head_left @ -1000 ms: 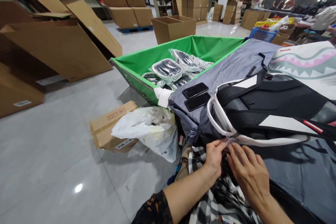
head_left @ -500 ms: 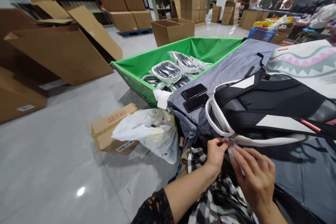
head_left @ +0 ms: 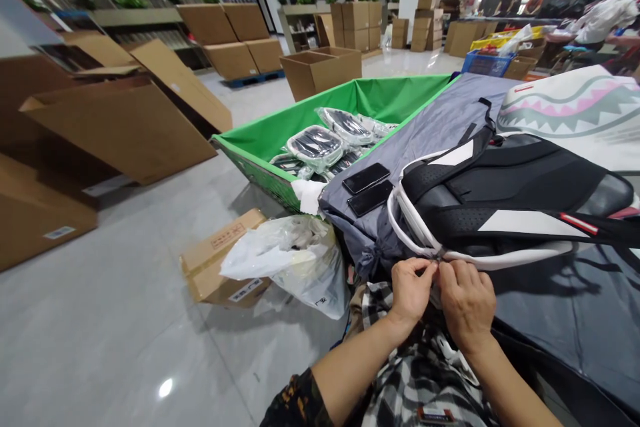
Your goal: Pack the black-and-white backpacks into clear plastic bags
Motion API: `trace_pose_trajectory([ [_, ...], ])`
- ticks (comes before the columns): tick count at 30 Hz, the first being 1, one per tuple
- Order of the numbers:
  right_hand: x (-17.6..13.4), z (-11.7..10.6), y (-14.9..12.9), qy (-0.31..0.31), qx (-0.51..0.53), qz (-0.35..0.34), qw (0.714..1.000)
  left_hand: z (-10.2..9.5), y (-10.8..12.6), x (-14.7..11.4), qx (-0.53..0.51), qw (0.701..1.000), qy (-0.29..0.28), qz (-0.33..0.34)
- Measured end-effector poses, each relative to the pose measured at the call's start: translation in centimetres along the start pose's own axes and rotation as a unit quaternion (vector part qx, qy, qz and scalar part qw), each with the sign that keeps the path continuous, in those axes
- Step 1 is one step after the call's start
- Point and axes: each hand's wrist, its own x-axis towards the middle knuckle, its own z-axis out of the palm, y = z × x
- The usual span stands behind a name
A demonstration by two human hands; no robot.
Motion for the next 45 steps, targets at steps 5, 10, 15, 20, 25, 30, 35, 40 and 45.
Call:
trace_pose_trajectory([
  [5, -0.1, -0.9, -0.4, -0.061, 0.023, -0.014, 0.998, 0.0, 1.4, 0.2, -0.04, 0.997, -0.023, -0.068],
  [10, -0.1, -0.3, 0.1, -0.011, 0.041, 0.005, 0.999, -0.9, 3.0, -1.9, -0.097, 0.99, -0.072, -0.069],
  [15, -0.4, 0.1, 0.7, 0.006, 0.106, 0.05, 0.993, -1.4, 1.5, -2.8, -0.136, 0.989, 0.026, -0.06],
  [20, -0.7, 0.3, 0.7, 0.021, 0.188, 0.105, 0.976, 1.2, -1.2, -1.3, -0.342, 0.917, -0.063, -0.195],
  [25, -0.4, 0.1, 0.7, 0.003, 0.241, 0.16, 0.957, 1.9, -1.6, -1.4, -0.414, 0.876, -0.106, -0.225],
  [30, -0.5, -0.4, 1.0, -0.007, 0.251, 0.175, 0.952, 1.7, -2.9, -1.9, -0.432, 0.87, -0.111, -0.208],
  [35, -3.5, -1.0, 2.7, -0.076, 0.258, 0.149, 0.952, 1.8, -4.0, -1.9, -0.34, 0.92, -0.092, -0.169],
  [40, -10.7, -3.2, 2.8, -0.216, 0.318, 0.18, 0.906, 1.6, -3.3, -1.9, -0.284, 0.931, -0.051, -0.222],
  [45, -15.5, -6.4, 1.3, -0.39, 0.359, 0.252, 0.81, -0.1, -4.1, -1.5, -0.186, 0.947, -0.041, -0.257],
])
